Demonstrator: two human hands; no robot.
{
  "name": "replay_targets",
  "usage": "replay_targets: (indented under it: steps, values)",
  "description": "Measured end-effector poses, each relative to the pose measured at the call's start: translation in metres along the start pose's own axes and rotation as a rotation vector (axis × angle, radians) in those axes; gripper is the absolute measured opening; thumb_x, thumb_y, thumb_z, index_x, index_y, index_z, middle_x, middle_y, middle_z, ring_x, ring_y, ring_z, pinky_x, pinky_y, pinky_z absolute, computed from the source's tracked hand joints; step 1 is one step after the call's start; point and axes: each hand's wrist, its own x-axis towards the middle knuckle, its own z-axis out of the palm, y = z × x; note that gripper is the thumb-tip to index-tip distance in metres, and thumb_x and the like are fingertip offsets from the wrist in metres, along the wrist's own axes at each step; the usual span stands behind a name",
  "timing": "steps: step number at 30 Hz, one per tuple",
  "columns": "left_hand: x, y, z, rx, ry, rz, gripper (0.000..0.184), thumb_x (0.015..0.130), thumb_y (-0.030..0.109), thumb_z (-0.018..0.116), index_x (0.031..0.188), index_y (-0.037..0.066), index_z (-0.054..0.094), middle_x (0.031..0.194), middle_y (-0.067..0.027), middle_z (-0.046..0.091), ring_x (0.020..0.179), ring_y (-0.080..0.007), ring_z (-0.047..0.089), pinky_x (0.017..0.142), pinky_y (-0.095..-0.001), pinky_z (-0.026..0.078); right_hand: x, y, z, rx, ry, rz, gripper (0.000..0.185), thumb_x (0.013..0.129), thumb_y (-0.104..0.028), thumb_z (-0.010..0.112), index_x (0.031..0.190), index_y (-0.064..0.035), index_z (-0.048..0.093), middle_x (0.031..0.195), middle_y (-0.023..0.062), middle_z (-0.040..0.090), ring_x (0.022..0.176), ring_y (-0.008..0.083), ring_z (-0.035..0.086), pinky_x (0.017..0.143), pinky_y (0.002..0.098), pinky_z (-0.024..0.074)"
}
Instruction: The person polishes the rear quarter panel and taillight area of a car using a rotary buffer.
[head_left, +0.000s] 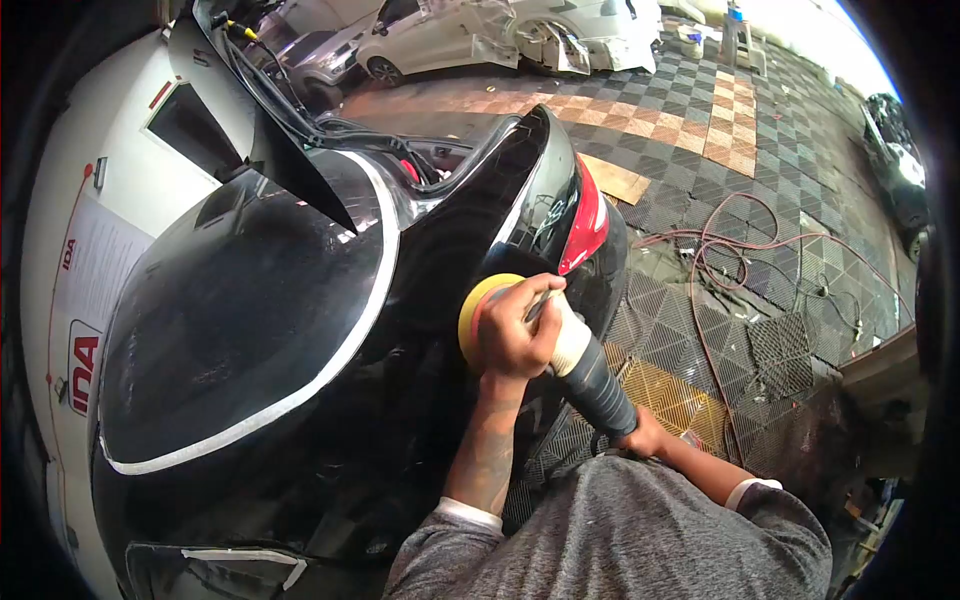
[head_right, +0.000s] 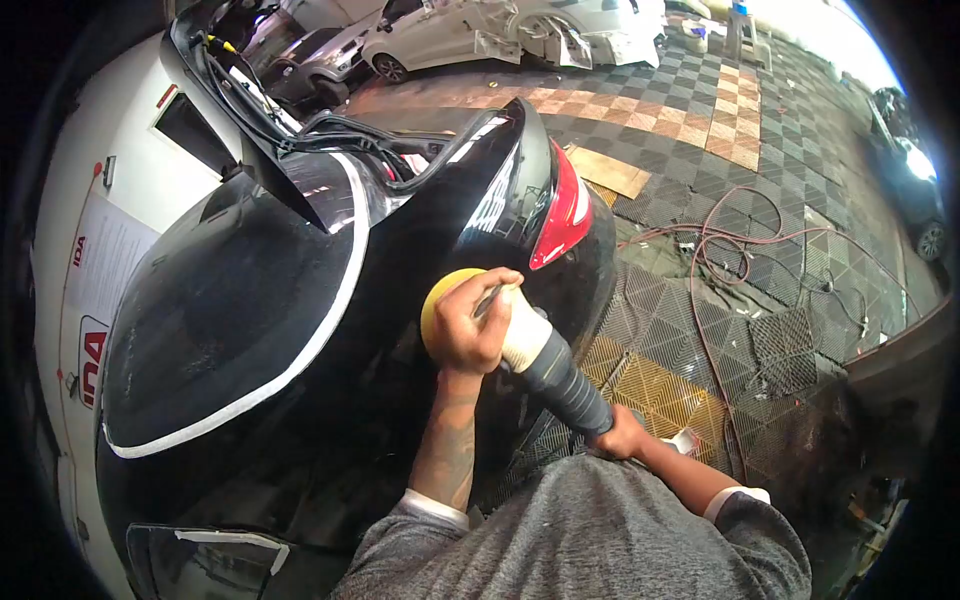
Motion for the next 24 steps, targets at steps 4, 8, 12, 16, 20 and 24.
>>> replay_targets:
  steps: [4,8,12,16,20,24]
  values:
    - [-0.005,0.002,-0.001,0.033,-0.005,-0.032,0.026,0.087,0.012,0.062,0.102,-0.006,0.073,0.096,-0.0189,0.077,0.088,-0.0297,0.075,0.084,-0.0385,0.057,-0.001,-0.003,0.000,-0.085,0.006,0.040,0.047,0.066,-0.024,0.081,0.105,0.0007,0.075,0.096,0.0124,0.077,0.087,0.0212,0.072,0.083,0.0383,0.0569]
    - [-0.037,0.026,-0.031,0.102,0.062,-0.002,0.031,0.088,0.018,0.061,0.102,-0.006,0.074,0.095,-0.0191,0.076,0.089,-0.0316,0.073,0.088,-0.0419,0.055,-0.012,-0.020,0.019,-0.171,-0.020,-0.004,0.047,0.064,-0.028,0.081,0.101,0.0014,0.075,0.093,0.0168,0.077,0.087,0.0250,0.075,0.082,0.0400,0.0577]
    - [-0.087,0.041,-0.068,0.124,0.162,0.030,0.031,0.087,0.015,0.060,0.104,-0.008,0.073,0.098,-0.0216,0.076,0.093,-0.0333,0.074,0.091,-0.0430,0.057,-0.009,0.003,0.040,-0.283,-0.108,-0.064,0.049,0.066,-0.033,0.081,0.101,0.0008,0.075,0.094,0.0237,0.076,0.091,0.0334,0.076,0.083,0.0429,0.0579]
    - [-0.131,0.053,-0.090,0.114,0.264,0.041,0.039,0.084,0.018,0.057,0.108,-0.011,0.069,0.098,-0.0254,0.074,0.089,-0.0337,0.073,0.085,-0.0447,0.061,-0.016,-0.021,0.051,-0.309,-0.142,-0.156,0.049,0.069,-0.035,0.080,0.105,-0.0022,0.076,0.099,0.0242,0.076,0.096,0.0404,0.074,0.084,0.0466,0.0576]
    - [-0.122,0.055,-0.083,0.077,0.275,0.002,0.041,0.083,0.018,0.056,0.108,-0.011,0.069,0.099,-0.0252,0.074,0.088,-0.0335,0.073,0.083,-0.0440,0.061,-0.020,-0.032,0.044,-0.359,-0.149,-0.159,0.049,0.068,-0.034,0.080,0.106,-0.0024,0.076,0.100,0.0256,0.075,0.098,0.0421,0.073,0.086,0.0468,0.0574]
    - [-0.075,0.038,-0.065,0.104,0.194,0.030,0.040,0.085,0.020,0.056,0.107,-0.011,0.070,0.099,-0.0232,0.075,0.088,-0.0320,0.074,0.085,-0.0401,0.059,-0.010,-0.019,0.026,-0.347,-0.114,-0.144,0.050,0.068,-0.034,0.081,0.106,-0.0015,0.076,0.098,0.0246,0.076,0.094,0.0388,0.074,0.085,0.0448,0.0574]
